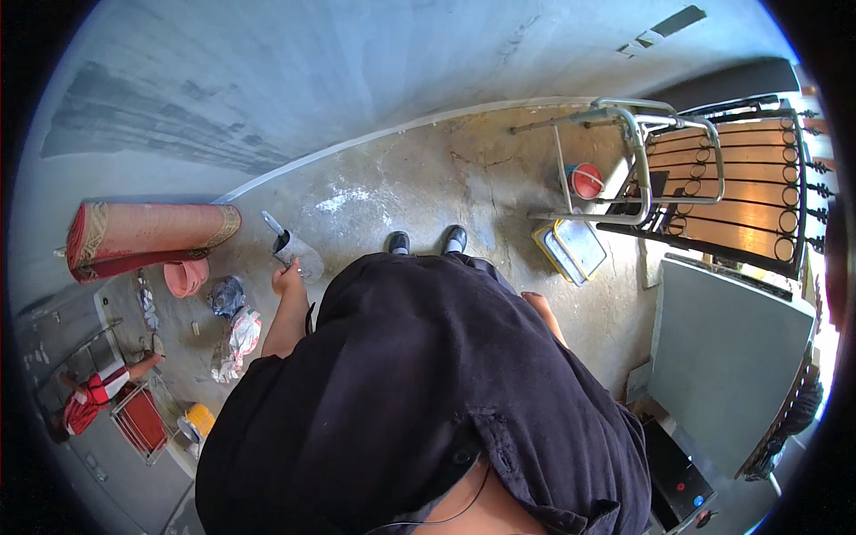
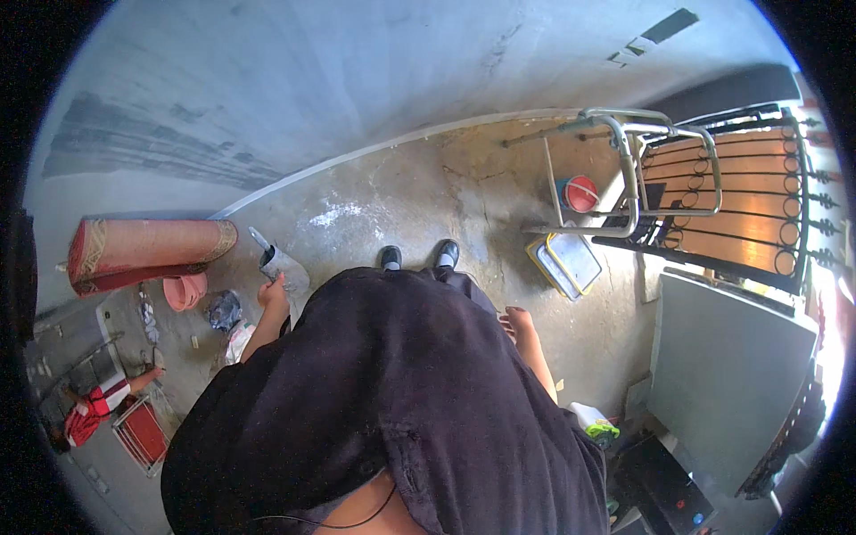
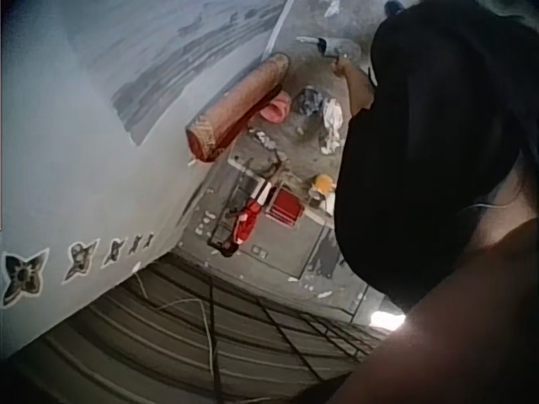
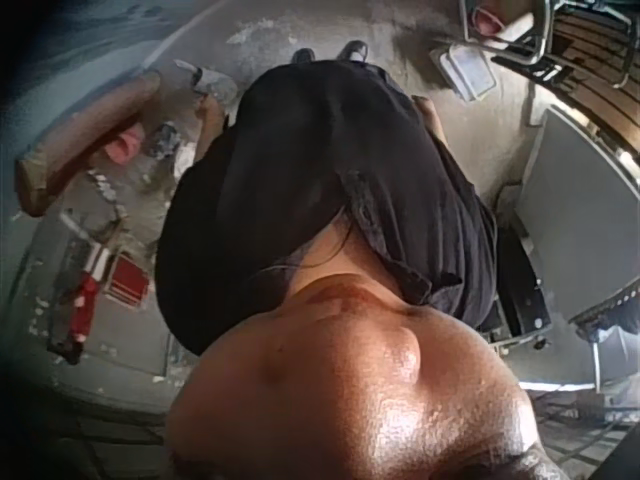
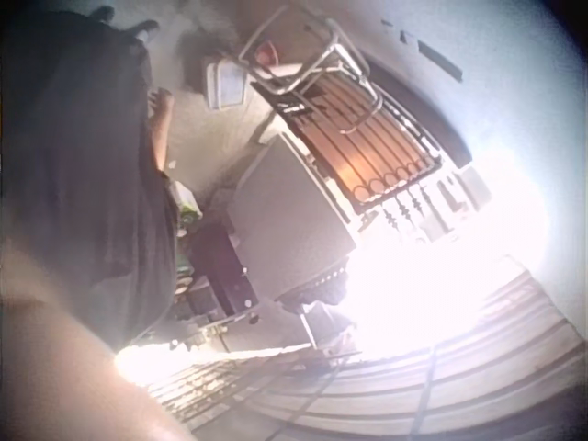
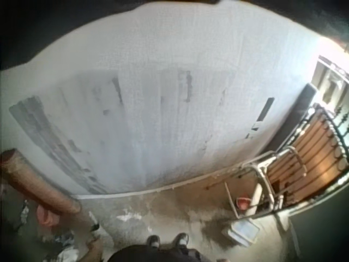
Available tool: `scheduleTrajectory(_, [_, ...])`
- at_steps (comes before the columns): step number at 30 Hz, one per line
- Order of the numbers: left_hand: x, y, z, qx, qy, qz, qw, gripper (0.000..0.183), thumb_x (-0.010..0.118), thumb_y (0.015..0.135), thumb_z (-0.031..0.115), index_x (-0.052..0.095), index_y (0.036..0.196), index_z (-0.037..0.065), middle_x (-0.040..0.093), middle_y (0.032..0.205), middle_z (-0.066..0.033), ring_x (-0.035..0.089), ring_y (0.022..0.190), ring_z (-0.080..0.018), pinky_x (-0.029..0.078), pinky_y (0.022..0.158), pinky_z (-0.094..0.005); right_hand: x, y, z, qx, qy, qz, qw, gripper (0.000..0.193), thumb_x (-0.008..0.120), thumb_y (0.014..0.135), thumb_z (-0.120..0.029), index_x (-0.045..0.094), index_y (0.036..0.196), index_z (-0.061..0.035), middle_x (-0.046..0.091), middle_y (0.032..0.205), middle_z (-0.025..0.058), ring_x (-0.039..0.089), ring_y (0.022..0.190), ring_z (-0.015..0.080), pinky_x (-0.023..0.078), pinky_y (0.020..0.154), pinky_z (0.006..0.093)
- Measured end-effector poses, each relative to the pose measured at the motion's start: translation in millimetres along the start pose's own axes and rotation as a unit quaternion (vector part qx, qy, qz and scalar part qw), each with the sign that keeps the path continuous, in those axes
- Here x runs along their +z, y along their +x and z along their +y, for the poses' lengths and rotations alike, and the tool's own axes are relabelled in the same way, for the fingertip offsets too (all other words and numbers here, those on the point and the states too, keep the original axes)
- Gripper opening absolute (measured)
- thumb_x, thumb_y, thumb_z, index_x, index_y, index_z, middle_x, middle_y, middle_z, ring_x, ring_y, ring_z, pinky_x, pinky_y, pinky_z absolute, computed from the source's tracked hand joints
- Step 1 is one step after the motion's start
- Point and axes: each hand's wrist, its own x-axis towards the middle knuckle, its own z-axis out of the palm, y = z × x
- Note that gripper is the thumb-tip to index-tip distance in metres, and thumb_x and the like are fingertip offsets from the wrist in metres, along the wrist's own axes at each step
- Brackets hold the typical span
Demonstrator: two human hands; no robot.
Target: Painting a wall with a brush and paint container.
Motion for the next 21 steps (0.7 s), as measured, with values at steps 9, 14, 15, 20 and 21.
scheduleTrajectory(9, [0,-10,7,0.019,-0.015,0.028,0.999,0.038,0.096,0.061,0.023,0.066,0.077,0.004,0.070,0.078,-0.0084,0.063,0.070,-0.0217,0.052,0.066,-0.0382,-13,49,1,0.003,0.072,0.002,0.997,0.034,0.052,0.100,-0.029,0.060,0.130,-0.0168,0.072,0.104,0.0070,0.066,0.081,0.0194,0.048,0.074,0.0395])
scheduleTrajectory(14, [-3,-13,7,0.041,0.048,0.051,0.997,0.039,0.096,0.061,0.026,0.066,0.075,0.004,0.071,0.078,-0.0086,0.064,0.069,-0.0223,0.053,0.066,-0.0380,-6,37,-34,-0.016,0.039,-0.006,0.999,0.034,0.053,0.099,-0.030,0.060,0.130,-0.0176,0.072,0.105,0.0071,0.067,0.081,0.0195,0.048,0.073,0.0393])
scheduleTrajectory(15, [-5,-12,4,0.048,0.051,0.055,0.996,0.040,0.096,0.061,0.027,0.067,0.074,0.004,0.070,0.078,-0.0083,0.064,0.068,-0.0223,0.053,0.066,-0.0379,-6,37,-37,-0.019,0.033,-0.009,0.999,0.034,0.053,0.099,-0.030,0.060,0.130,-0.0176,0.072,0.105,0.0071,0.067,0.081,0.0195,0.048,0.073,0.0393])
scheduleTrajectory(20, [-19,-13,-8,0.030,0.084,0.073,0.993,0.040,0.096,0.060,0.028,0.068,0.076,0.004,0.070,0.076,-0.0078,0.064,0.068,-0.0216,0.053,0.066,-0.0376,-5,37,-45,-0.041,-0.010,-0.011,0.999,0.033,0.054,0.098,-0.029,0.062,0.128,-0.0169,0.072,0.105,0.0081,0.067,0.082,0.0206,0.050,0.074,0.0403])
scheduleTrajectory(21, [-22,-8,-18,0.023,0.078,0.074,0.994,0.041,0.096,0.060,0.029,0.068,0.076,0.004,0.070,0.076,-0.0076,0.064,0.068,-0.0212,0.053,0.066,-0.0373,-5,34,-48,-0.045,-0.019,-0.017,0.999,0.033,0.054,0.098,-0.029,0.062,0.128,-0.0169,0.072,0.105,0.0081,0.067,0.082,0.0206,0.050,0.074,0.0403])
